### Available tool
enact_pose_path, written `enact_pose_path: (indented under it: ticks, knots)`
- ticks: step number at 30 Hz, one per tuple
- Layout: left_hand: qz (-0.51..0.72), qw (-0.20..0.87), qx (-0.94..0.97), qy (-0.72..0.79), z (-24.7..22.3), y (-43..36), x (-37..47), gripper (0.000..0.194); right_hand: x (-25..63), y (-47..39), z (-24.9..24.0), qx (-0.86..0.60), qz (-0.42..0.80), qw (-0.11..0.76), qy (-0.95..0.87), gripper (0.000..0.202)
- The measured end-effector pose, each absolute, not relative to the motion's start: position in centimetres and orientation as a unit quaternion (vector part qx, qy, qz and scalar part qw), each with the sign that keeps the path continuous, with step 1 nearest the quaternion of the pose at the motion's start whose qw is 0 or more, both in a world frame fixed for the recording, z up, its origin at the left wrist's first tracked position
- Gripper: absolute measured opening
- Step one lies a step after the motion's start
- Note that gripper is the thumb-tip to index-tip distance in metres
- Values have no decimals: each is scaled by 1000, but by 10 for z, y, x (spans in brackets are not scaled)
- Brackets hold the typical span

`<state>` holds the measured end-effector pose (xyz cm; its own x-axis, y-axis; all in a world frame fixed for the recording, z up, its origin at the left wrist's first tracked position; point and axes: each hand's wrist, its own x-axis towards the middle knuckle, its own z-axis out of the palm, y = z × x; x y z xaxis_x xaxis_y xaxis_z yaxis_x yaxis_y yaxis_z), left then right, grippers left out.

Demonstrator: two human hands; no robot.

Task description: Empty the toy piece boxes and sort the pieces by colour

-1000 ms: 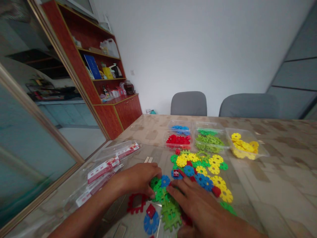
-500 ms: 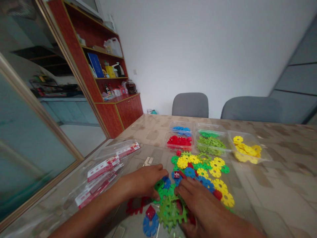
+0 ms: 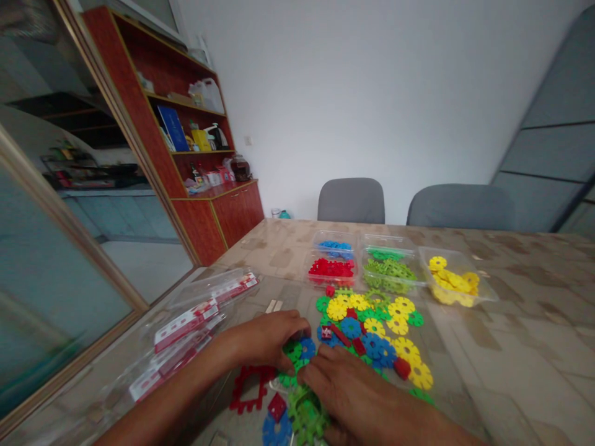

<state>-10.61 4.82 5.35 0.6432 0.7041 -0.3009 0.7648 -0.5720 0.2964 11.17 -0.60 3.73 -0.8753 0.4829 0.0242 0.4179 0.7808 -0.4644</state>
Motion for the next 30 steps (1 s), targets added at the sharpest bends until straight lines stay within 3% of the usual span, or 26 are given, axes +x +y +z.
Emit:
enact_pose_path:
  ticks: [4, 9, 16, 22, 30]
  knots:
    - [-76, 210, 882, 414, 52, 49, -107, 49, 114, -3, 34, -230, 229, 76, -943, 57]
    - [-77, 213, 881, 415, 53, 49, -107, 48, 117, -1, 37, -231, 212, 73, -947, 44]
    - [-64, 228, 882, 407, 53, 51, -109, 52, 128, 6, 35, -247, 218, 152, -932, 42]
    - [-56, 255, 885, 385, 54, 54, -111, 49, 116, 2, 36, -222, 218, 90, -946, 45]
    - [-59, 261, 881, 390, 54, 54, -111, 54, 118, 4, 41, -241, 204, 103, -943, 45]
